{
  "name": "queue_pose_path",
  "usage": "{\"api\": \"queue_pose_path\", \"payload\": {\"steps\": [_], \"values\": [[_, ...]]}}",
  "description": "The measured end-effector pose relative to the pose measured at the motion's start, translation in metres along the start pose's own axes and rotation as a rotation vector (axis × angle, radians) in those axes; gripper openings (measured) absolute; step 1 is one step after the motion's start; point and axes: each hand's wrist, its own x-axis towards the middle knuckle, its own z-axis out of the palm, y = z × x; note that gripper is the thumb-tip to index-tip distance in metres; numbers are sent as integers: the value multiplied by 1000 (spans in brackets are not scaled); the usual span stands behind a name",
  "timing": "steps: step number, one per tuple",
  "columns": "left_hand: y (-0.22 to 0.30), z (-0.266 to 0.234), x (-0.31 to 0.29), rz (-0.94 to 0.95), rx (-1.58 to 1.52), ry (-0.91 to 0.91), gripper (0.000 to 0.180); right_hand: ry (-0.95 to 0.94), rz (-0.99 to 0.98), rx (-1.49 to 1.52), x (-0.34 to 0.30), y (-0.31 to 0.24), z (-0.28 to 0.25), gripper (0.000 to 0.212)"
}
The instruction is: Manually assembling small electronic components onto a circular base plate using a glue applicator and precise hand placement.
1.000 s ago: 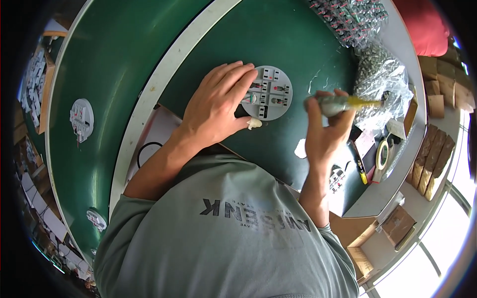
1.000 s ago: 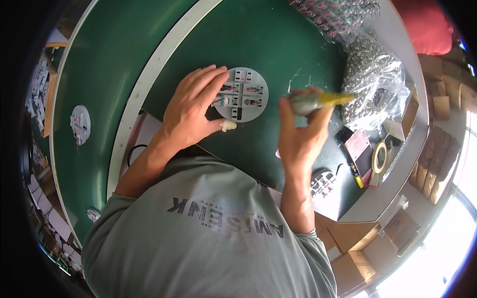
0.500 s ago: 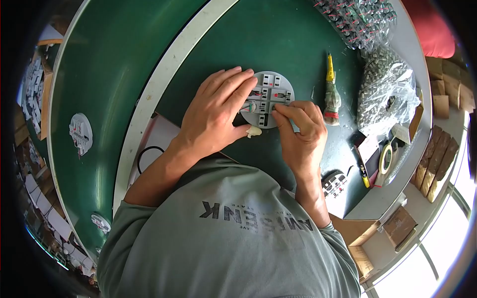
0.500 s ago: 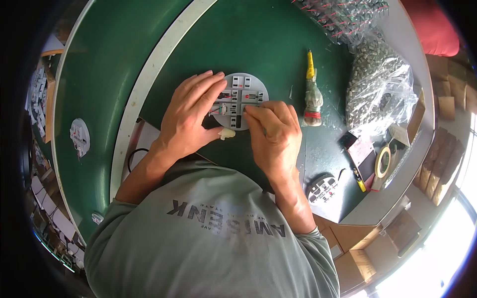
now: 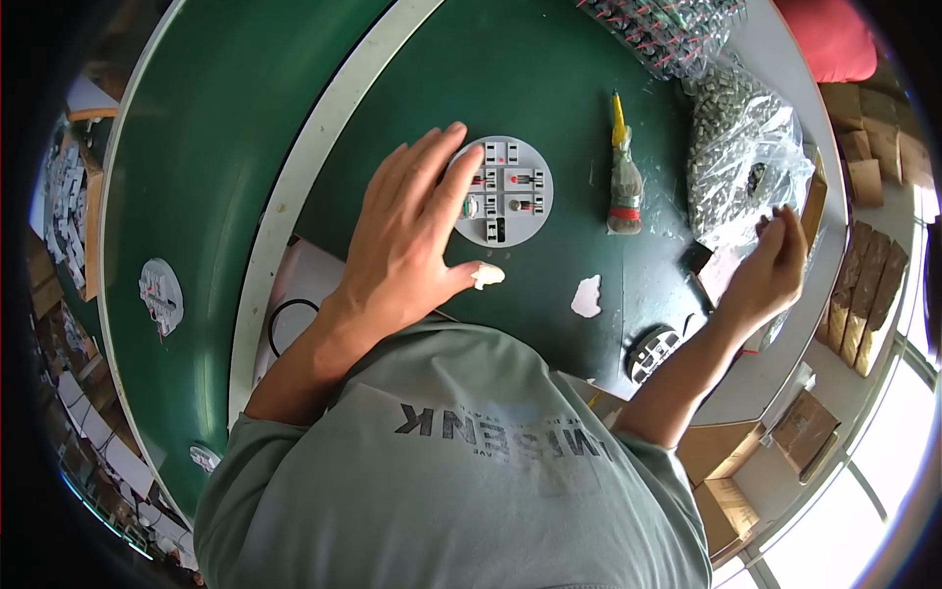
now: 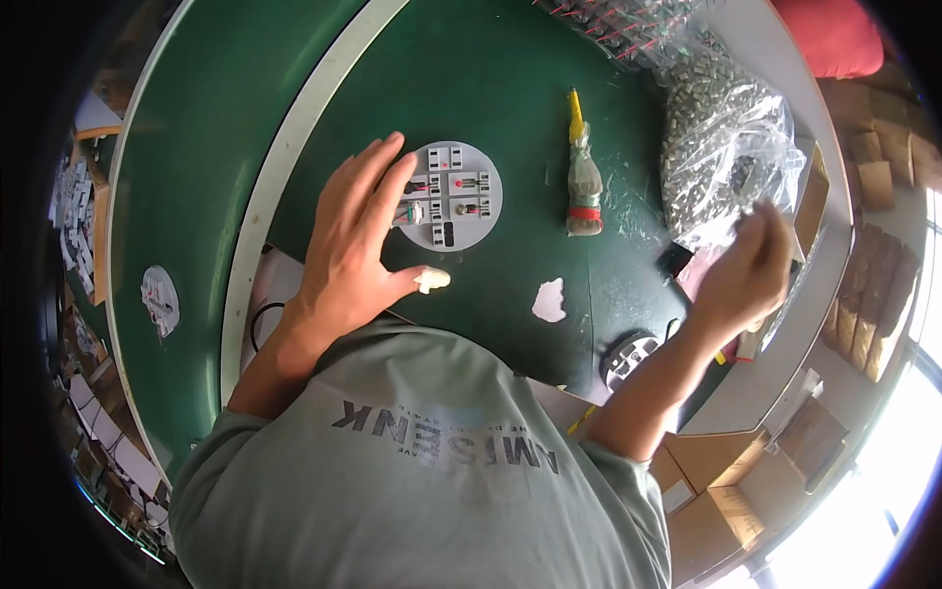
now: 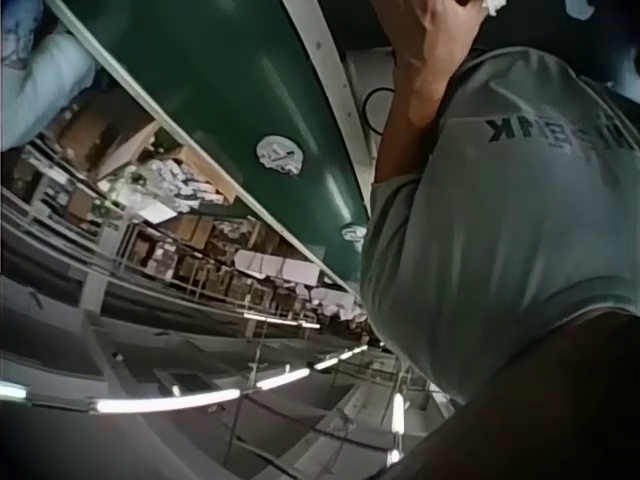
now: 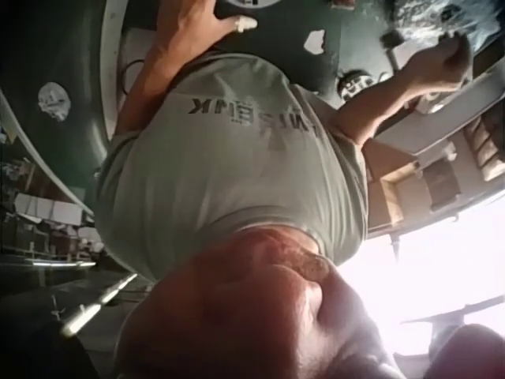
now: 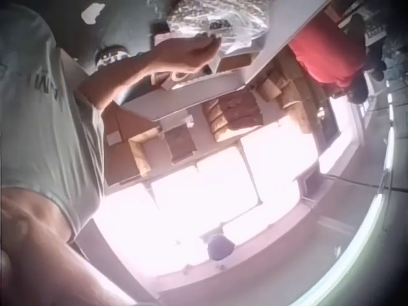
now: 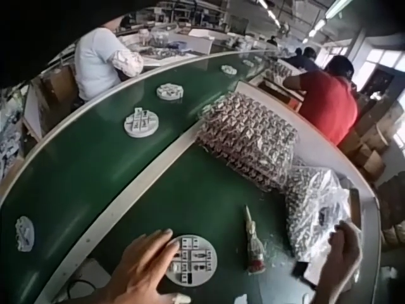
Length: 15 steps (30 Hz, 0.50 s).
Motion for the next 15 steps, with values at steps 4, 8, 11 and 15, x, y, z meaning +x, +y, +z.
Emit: {"api": "queue_pose_path", "payload": {"steps": [4, 8, 11, 15], "values": [[9, 9, 22, 8, 66, -130, 121, -219, -60, -115, 74, 79, 12, 30], [-4, 20, 29, 24, 26, -164, 119, -345, -241, -502, 92, 95, 60, 31], [-7, 22, 36, 26, -28, -156, 116, -302, -257, -560, 92, 104, 72, 31], [-5, 12, 44, 75, -82, -96, 94, -140, -168, -326, 86, 107, 79, 31]]}}
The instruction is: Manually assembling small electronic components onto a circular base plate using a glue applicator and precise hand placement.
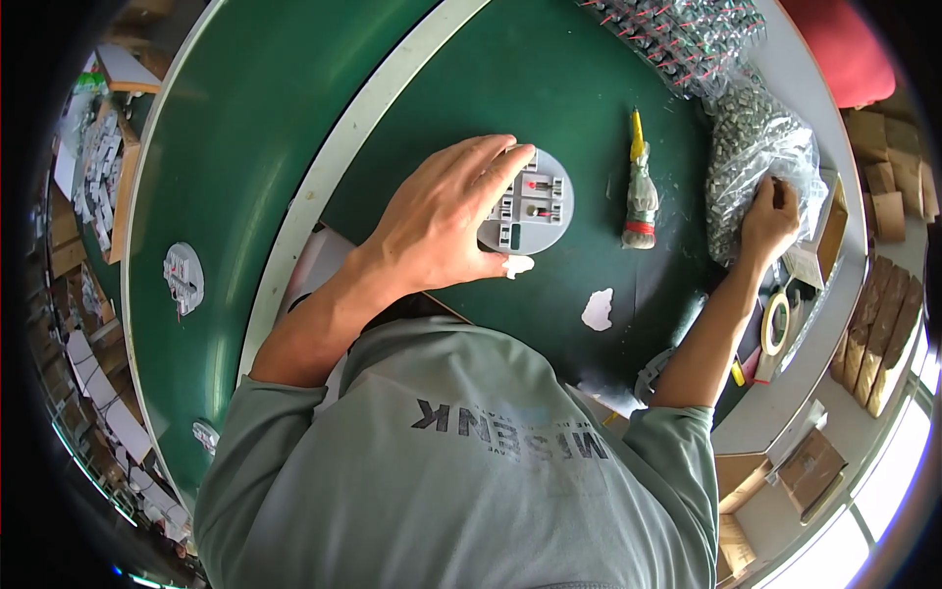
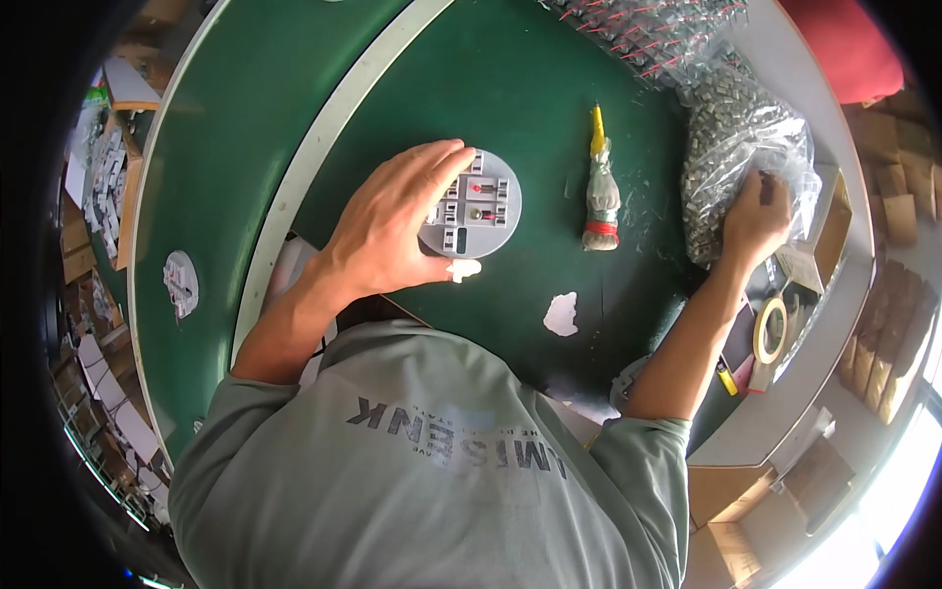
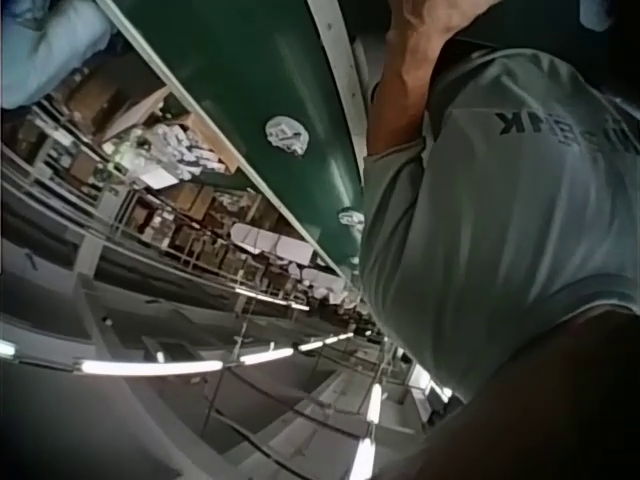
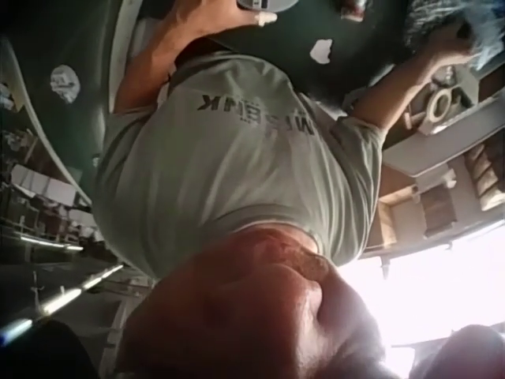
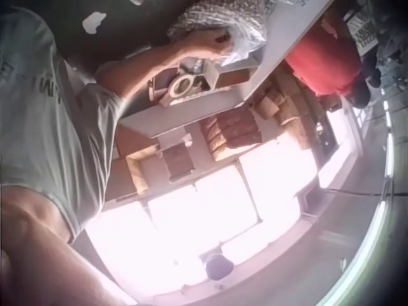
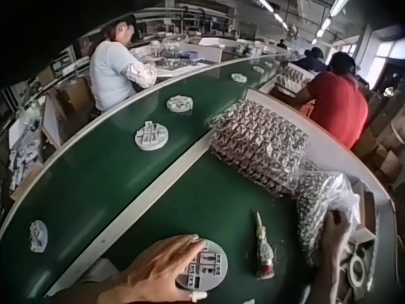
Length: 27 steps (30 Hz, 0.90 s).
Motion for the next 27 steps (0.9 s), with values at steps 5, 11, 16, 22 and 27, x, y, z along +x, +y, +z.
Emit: {"api": "queue_pose_path", "payload": {"steps": [5, 11, 16, 22, 27], "values": [[-21, -21, -1, -373, -1064, -228, 82, 212, 98, 189, -3, 9, 4, 34], [-15, -13, 10, -653, -1245, -237, 79, 186, 148, 230, 0, 2, 0, 35], [-15, -15, 11, -692, -1172, -328, 73, 131, 222, 330, 2, -7, -6, 31], [-20, -13, 15, -687, -1150, -389, 72, 194, 284, 340, 4, -4, -5, 24], [-23, -13, 17, -668, -1144, -394, 73, 265, 271, 571, 1, -3, 2, 21]]}}
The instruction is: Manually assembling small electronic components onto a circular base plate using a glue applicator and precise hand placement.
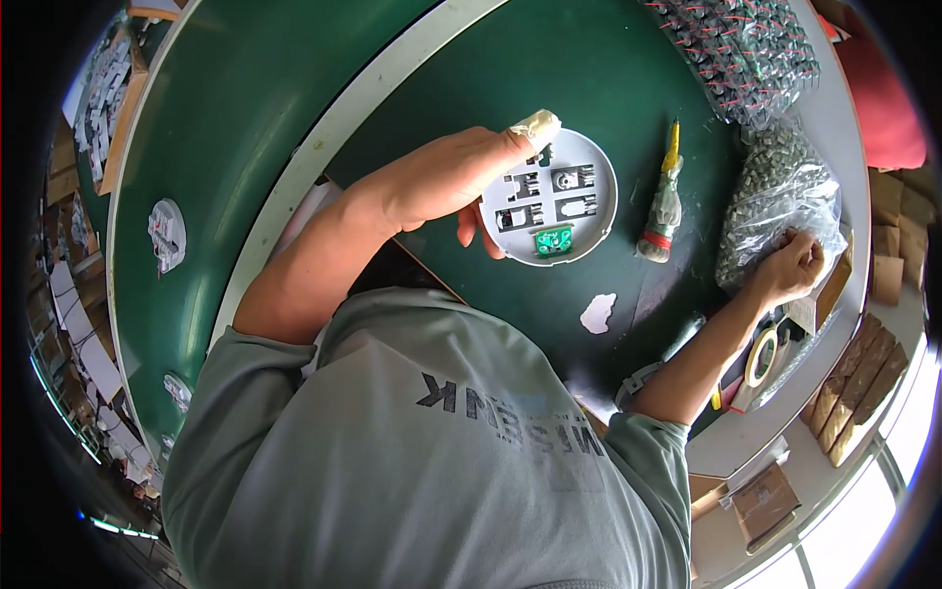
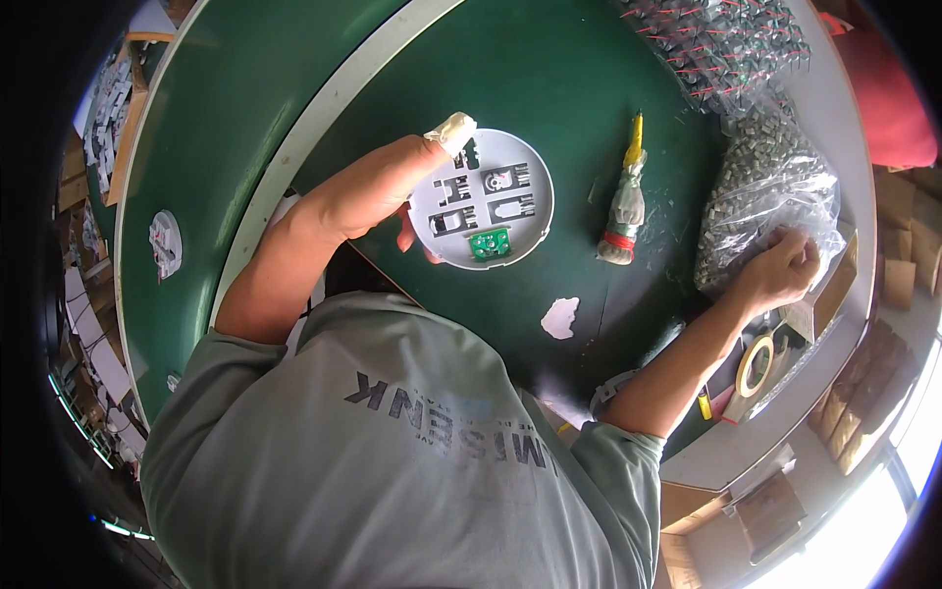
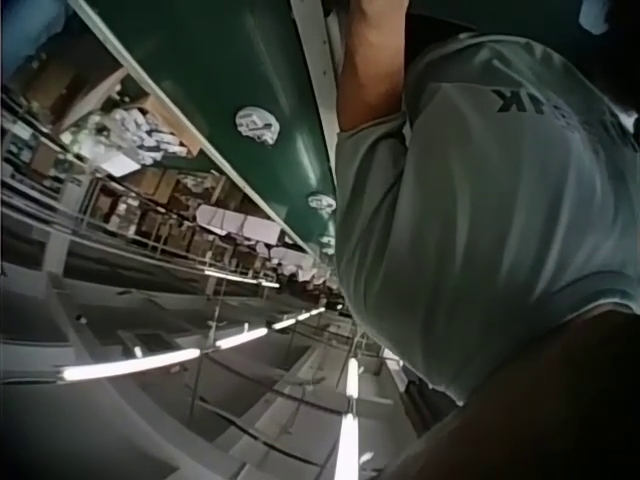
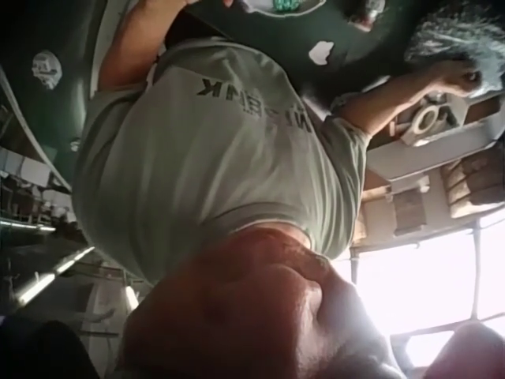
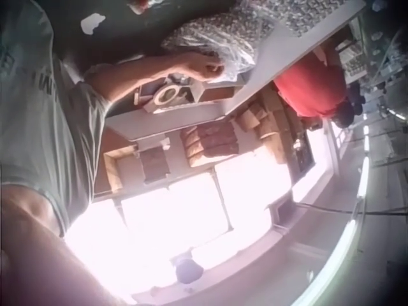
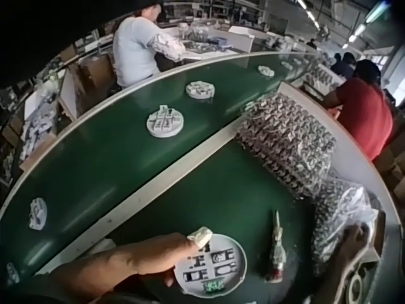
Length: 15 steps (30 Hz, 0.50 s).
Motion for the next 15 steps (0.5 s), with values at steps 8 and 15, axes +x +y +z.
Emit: {"api": "queue_pose_path", "payload": {"steps": [8, 15], "values": [[7, -1, 0, -39, 42, -8, 82, -71, 20, 55, -3, 0, 1, 19], [10, -3, 2, -39, 60, -7, 84, -57, 14, 45, -3, -3, 0, 18]]}}
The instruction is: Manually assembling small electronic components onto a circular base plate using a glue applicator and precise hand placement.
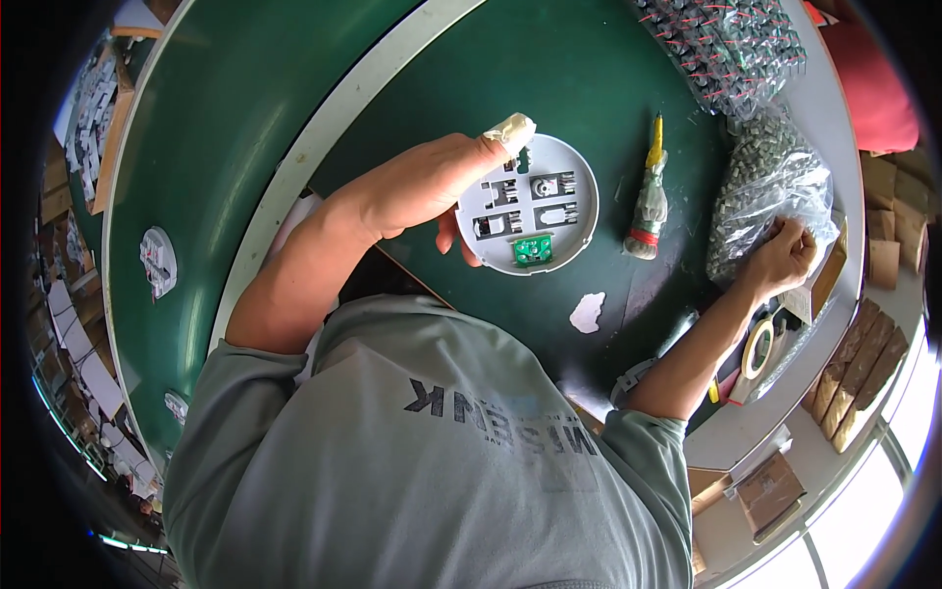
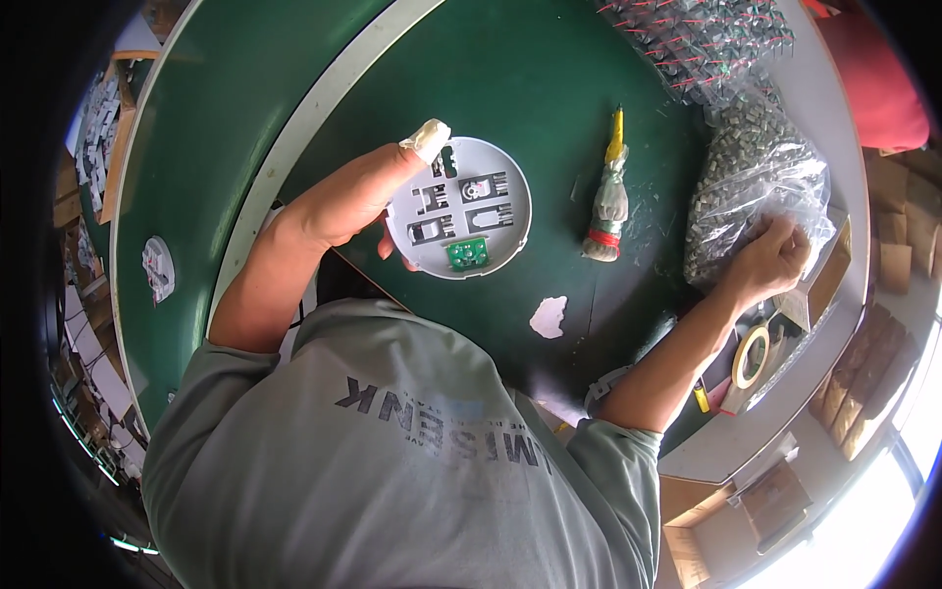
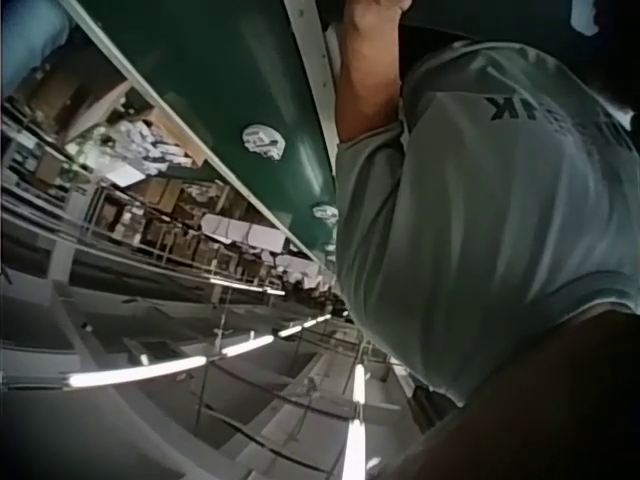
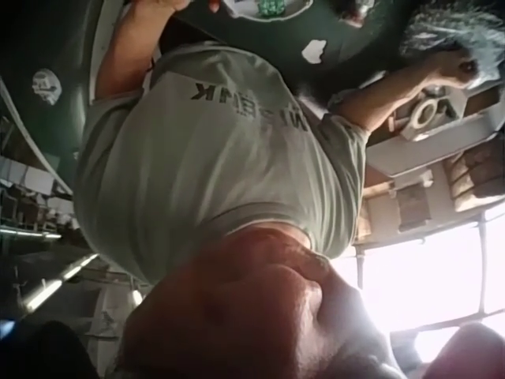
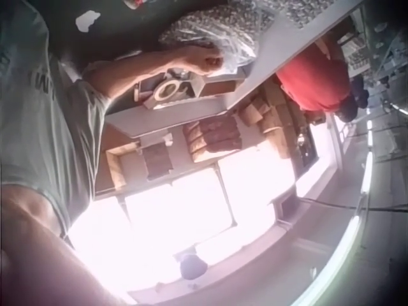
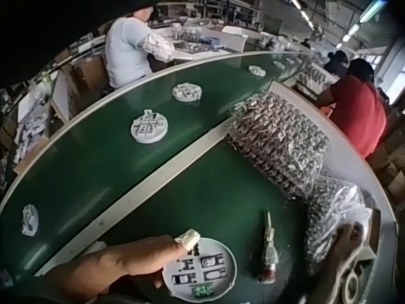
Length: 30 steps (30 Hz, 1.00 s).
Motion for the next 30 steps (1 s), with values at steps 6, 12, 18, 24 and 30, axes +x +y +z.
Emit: {"api": "queue_pose_path", "payload": {"steps": [6, 12, 18, 24, 30], "values": [[-5, -4, 2, 24, 24, -51, 85, 0, 17, 9, -1, -1, 0, 19], [-1, -5, 4, -28, 25, -68, 85, 21, 12, 34, 0, 4, 2, 22], [-3, -7, 6, -6, 15, -62, 87, -10, 4, -87, 1, 2, 1, 26], [-1, -8, 8, -23, 21, -91, 89, -29, 15, -89, 4, 6, -1, 27], [-1, -8, 7, -12, 13, -86, 93, -16, 4, -96, 1, 5, 0, 26]]}}
